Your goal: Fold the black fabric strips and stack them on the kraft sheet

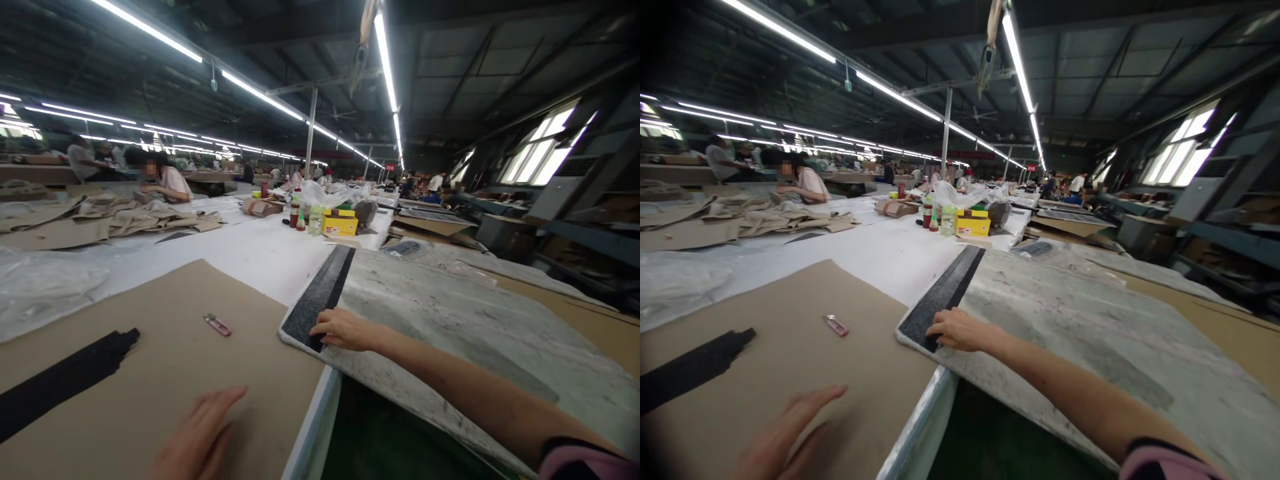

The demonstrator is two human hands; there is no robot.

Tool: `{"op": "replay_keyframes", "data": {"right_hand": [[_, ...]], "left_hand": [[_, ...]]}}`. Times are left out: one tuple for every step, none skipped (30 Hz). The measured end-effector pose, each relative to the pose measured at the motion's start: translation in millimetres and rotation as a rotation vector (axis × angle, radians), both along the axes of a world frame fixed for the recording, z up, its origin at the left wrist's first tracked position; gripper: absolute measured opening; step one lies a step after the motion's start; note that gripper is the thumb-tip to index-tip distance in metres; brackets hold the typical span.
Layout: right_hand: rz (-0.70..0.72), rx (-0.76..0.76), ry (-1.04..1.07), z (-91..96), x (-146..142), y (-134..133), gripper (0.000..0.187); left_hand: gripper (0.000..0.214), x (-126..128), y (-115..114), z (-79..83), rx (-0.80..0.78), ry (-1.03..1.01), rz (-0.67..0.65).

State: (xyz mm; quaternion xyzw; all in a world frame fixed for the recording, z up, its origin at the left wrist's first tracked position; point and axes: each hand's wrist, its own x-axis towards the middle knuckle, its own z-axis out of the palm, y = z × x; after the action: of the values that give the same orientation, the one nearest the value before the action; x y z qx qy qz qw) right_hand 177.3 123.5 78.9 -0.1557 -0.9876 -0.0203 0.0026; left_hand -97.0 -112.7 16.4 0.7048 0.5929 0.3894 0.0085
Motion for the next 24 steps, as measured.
{"op": "replay_keyframes", "data": {"right_hand": [[0.018, 0.015, 0.000, -1.7, -1, 0, 0.026], [0.036, 0.032, 0.000, -2.7, -2, 1, 0.024], [0.055, 0.050, 0.000, -3.2, -2, 2, 0.021], [0.074, 0.068, 0.000, -3.4, -2, 2, 0.019], [0.092, 0.084, 0.000, -3.5, -3, 3, 0.016], [0.109, 0.099, 0.000, -3.8, -3, 4, 0.014], [0.126, 0.112, -0.001, -4.3, -3, 5, 0.014], [0.142, 0.121, -0.002, -5.2, -4, 6, 0.015], [0.156, 0.129, -0.002, -6.5, -5, 8, 0.017], [0.171, 0.133, -0.002, -8.1, -6, 10, 0.018], [0.185, 0.135, -0.002, -10.1, -6, 12, 0.019], [0.197, 0.134, 0.001, -12.3, -7, 15, 0.020], [0.206, 0.130, 0.005, -14.7, -7, 17, 0.020], [0.213, 0.123, 0.012, -17.0, -7, 19, 0.020], [0.216, 0.112, 0.022, -19.4, -7, 21, 0.020], [0.215, 0.098, 0.037, -21.5, -6, 22, 0.020], [0.210, 0.081, 0.059, -23.4, -4, 23, 0.019], [0.201, 0.060, 0.088, -24.9, -2, 23, 0.018], [0.186, 0.036, 0.127, -26.0, 0, 22, 0.016], [0.164, 0.010, 0.178, -26.6, 3, 22, 0.013], [0.133, -0.018, 0.241, -26.6, 7, 22, 0.010], [0.092, -0.048, 0.320, -25.8, 10, 23, 0.008], [0.037, -0.077, 0.414, -24.0, 15, 25, 0.008], [-0.031, -0.105, 0.523, -21.0, 20, 29, 0.009]], "left_hand": [[0.034, 15, 16, 5.9, -0.057, -0.011, -0.078], [0.035, 31, 32, 11.9, -0.150, -0.037, -0.101], [0.037, 46, 48, 17.1, -0.221, -0.061, -0.110], [0.039, 59, 64, 20.9, -0.245, -0.062, -0.125], [0.041, 71, 78, 22.7, -0.266, -0.062, -0.135], [0.043, 80, 91, 22.4, -0.278, -0.061, -0.141], [0.045, 87, 102, 20.1, -0.283, -0.059, -0.143], [0.046, 92, 111, 16.3, -0.293, -0.060, -0.138], [0.047, 94, 118, 11.6, -0.303, -0.063, -0.127], [0.047, 96, 123, 6.6, -0.312, -0.065, -0.114], [0.047, 96, 126, 1.9, -0.321, -0.066, -0.102], [0.047, 95, 127, -2.1, -0.328, -0.064, -0.093], [0.048, 95, 127, -5.3, -0.333, -0.060, -0.087], [0.048, 94, 126, -7.4, -0.337, -0.053, -0.084], [0.049, 94, 124, -8.7, -0.339, -0.045, -0.082], [0.049, 94, 123, -9.2, -0.340, -0.035, -0.079], [0.050, 95, 121, -9.2, -0.342, -0.025, -0.076], [0.050, 96, 120, -8.8, -0.344, -0.014, -0.073], [0.050, 97, 119, -8.1, -0.345, -0.004, -0.069], [0.050, 98, 119, -7.3, -0.347, 0.007, -0.064], [0.050, 99, 119, -6.3, -0.348, 0.018, -0.057], [0.050, 100, 118, -5.4, -0.349, 0.029, -0.051], [0.050, 101, 118, -4.5, -0.350, 0.041, -0.045], [0.049, 102, 117, -3.8, -0.351, 0.055, -0.041]]}}
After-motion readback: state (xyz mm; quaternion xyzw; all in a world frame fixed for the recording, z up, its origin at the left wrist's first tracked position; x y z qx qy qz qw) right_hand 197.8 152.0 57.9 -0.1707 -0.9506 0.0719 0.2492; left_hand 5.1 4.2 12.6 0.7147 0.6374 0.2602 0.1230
